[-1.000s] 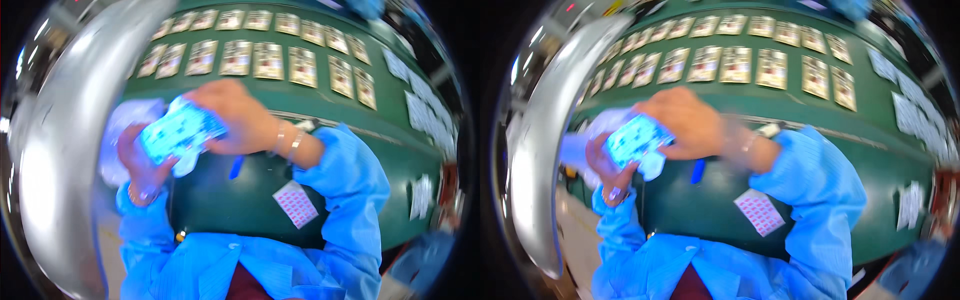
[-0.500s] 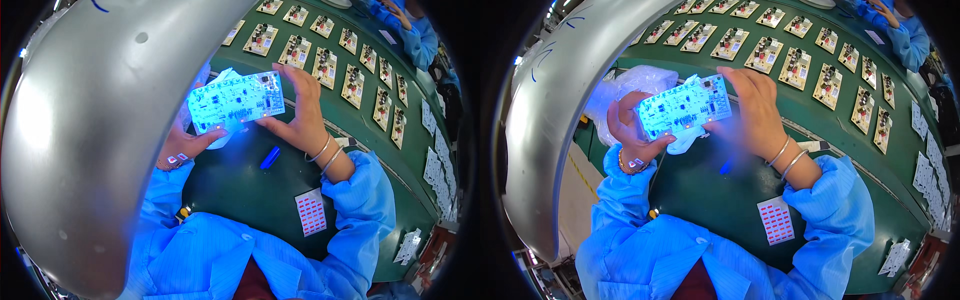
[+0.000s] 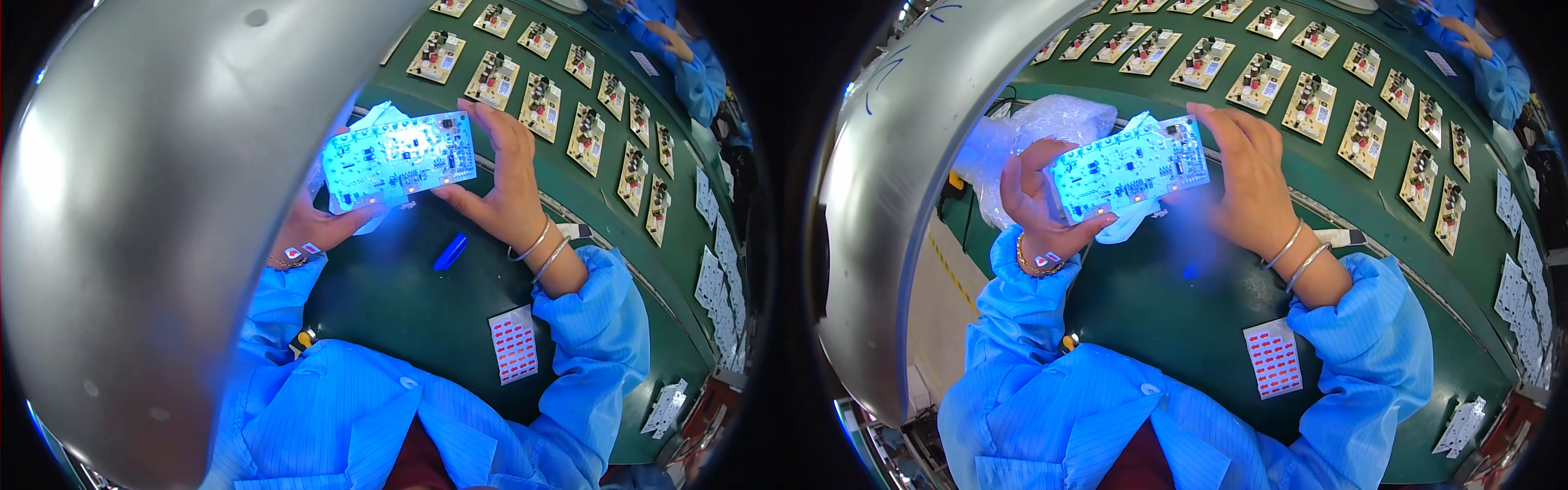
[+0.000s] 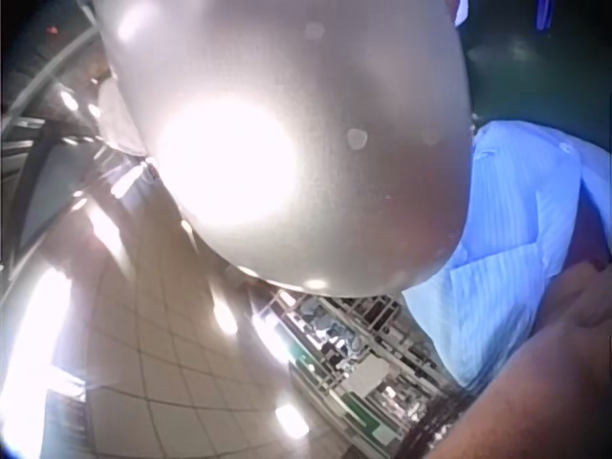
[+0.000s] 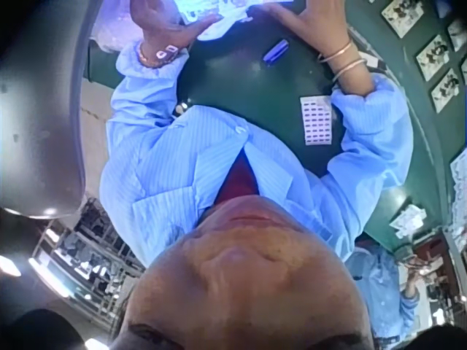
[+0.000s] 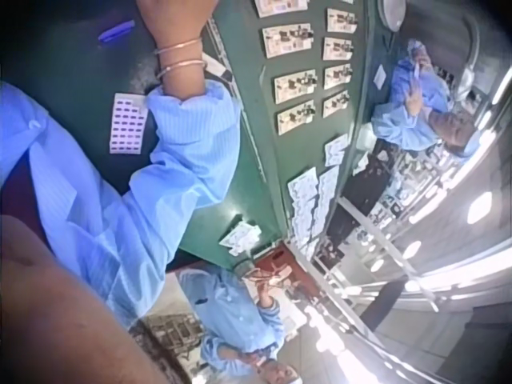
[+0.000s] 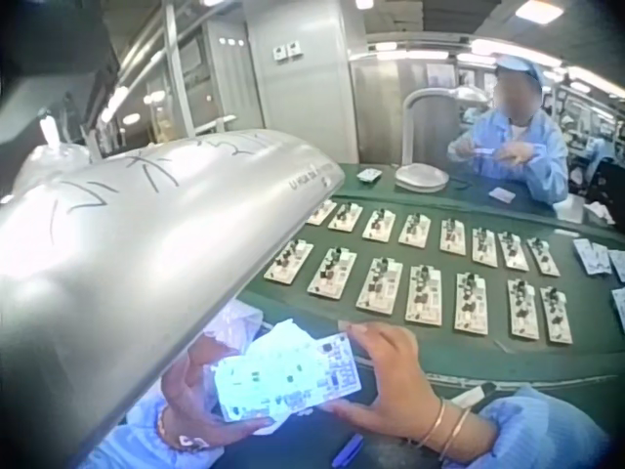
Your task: Inspecting and organizing printed circuit boards on an industrial assembly line.
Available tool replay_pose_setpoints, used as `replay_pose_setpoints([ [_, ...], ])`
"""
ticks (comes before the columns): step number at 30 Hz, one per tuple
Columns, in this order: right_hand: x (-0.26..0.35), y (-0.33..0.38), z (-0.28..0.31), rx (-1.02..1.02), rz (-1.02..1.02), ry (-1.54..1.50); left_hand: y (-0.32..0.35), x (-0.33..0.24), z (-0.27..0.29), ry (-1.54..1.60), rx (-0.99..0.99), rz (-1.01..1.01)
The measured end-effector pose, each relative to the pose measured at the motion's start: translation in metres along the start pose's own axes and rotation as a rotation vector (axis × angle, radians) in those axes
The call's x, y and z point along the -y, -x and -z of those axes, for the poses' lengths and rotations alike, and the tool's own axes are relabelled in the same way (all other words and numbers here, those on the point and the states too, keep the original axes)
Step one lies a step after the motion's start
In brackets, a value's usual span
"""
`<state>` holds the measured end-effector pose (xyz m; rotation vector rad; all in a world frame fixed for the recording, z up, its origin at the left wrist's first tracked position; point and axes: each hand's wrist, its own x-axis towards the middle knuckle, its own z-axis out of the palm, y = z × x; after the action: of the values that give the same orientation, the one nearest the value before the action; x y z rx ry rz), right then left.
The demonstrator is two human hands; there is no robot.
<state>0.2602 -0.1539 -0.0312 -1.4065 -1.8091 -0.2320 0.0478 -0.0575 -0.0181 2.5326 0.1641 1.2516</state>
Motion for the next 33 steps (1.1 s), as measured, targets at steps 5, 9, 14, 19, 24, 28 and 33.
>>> replay_pose_setpoints([
  [5,0.003,-0.003,-0.001,0.015,0.007,-0.003,0.005,-0.009,0.003,-0.048,-0.033,0.053],
  [9,0.004,-0.002,-0.001,-0.009,0.024,0.023,0.007,-0.014,0.005,-0.047,-0.039,0.144],
  [14,-0.001,0.001,0.002,-0.090,0.102,-0.009,0.004,-0.011,0.002,0.258,0.027,0.565],
  [19,-0.003,0.005,-0.001,-0.036,-0.039,-0.112,-0.003,-0.015,-0.004,1.053,0.050,1.098],
  [24,-0.001,0.005,0.000,-0.071,0.014,-0.163,-0.001,-0.010,-0.006,1.225,-0.062,1.101],
  [28,0.000,0.009,-0.003,-0.086,-0.025,-0.241,-0.001,-0.010,-0.009,1.245,-0.086,1.082],
  [33,0.000,0.009,0.000,-0.110,0.030,-0.186,0.001,-0.010,-0.010,1.263,-0.096,1.078],
])
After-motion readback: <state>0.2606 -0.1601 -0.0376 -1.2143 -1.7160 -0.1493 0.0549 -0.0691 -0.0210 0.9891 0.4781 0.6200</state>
